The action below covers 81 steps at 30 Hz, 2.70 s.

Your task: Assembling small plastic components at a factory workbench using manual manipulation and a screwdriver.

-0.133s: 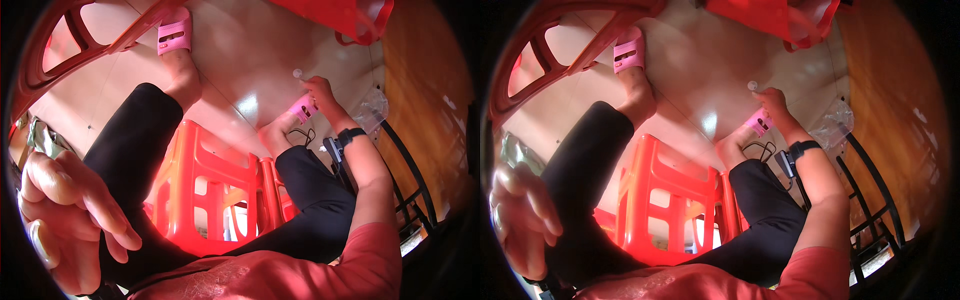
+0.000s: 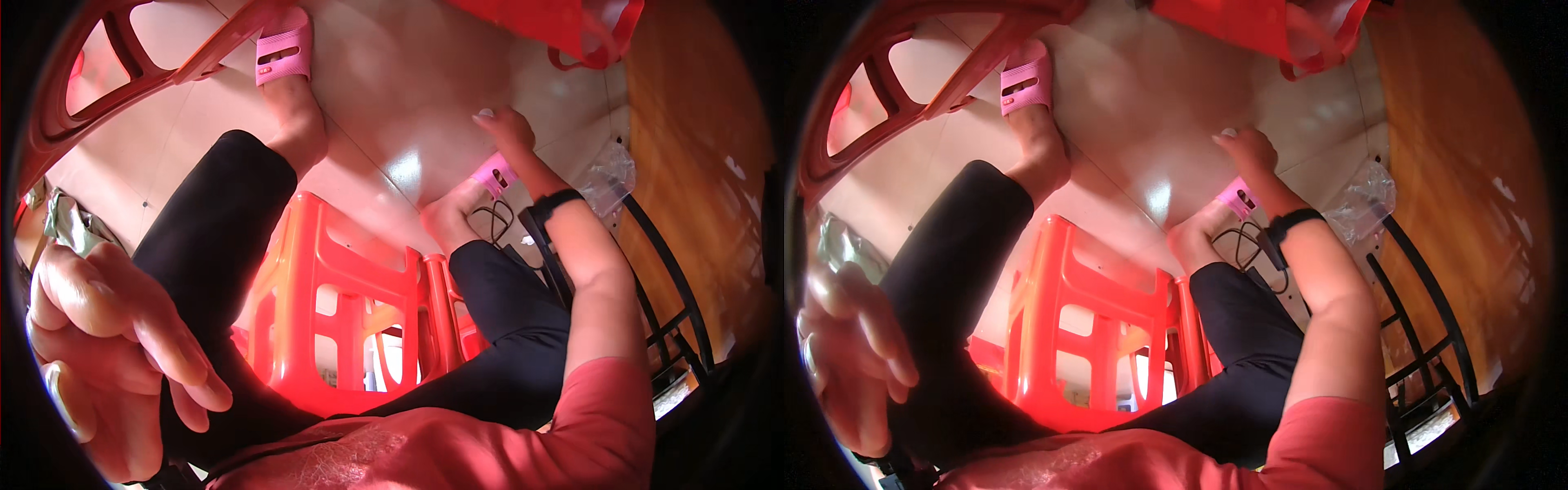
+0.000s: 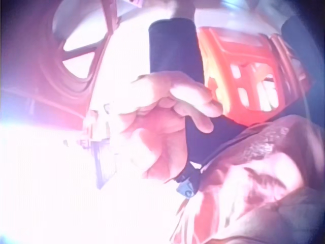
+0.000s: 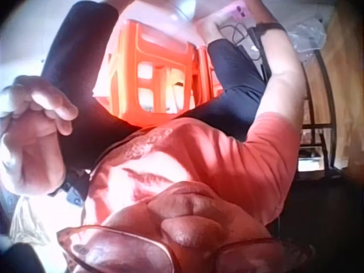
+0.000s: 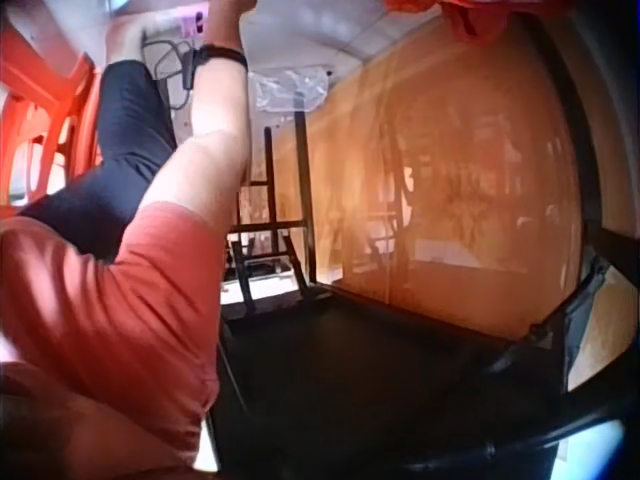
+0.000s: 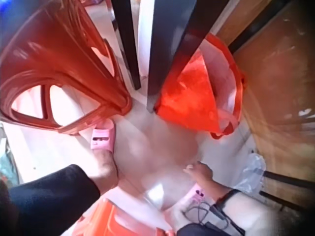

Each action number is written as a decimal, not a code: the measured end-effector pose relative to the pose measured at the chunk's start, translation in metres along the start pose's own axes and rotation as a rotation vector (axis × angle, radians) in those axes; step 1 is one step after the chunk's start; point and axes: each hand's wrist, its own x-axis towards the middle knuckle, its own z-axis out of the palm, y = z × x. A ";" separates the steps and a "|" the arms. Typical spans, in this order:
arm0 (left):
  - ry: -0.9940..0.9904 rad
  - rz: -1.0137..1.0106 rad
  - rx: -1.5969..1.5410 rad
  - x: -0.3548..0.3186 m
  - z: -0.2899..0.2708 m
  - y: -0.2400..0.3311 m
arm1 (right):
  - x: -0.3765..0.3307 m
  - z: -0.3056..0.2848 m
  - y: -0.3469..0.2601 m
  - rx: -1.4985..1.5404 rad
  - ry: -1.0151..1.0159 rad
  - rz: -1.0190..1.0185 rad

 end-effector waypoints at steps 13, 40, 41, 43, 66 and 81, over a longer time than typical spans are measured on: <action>-0.489 -0.461 -0.056 -0.119 -0.156 -0.013 | 0.012 -0.015 0.032 -0.018 -0.096 0.092; -0.289 0.142 -0.211 -0.147 -0.105 -0.044 | -0.298 -0.311 -0.122 1.343 -0.493 -0.239; -0.280 0.136 -0.189 -0.146 -0.102 -0.045 | -0.301 -0.311 -0.115 1.309 -0.424 -0.227; -0.271 0.137 -0.144 -0.147 -0.094 -0.043 | -0.307 -0.312 -0.104 1.237 -0.248 -0.185; -1.413 0.661 1.498 -0.164 -0.037 -0.356 | -0.678 -0.438 0.020 0.633 0.208 -0.313; -1.151 -0.077 1.983 -0.163 -0.013 -0.373 | -0.616 -0.424 0.136 0.923 0.387 -0.580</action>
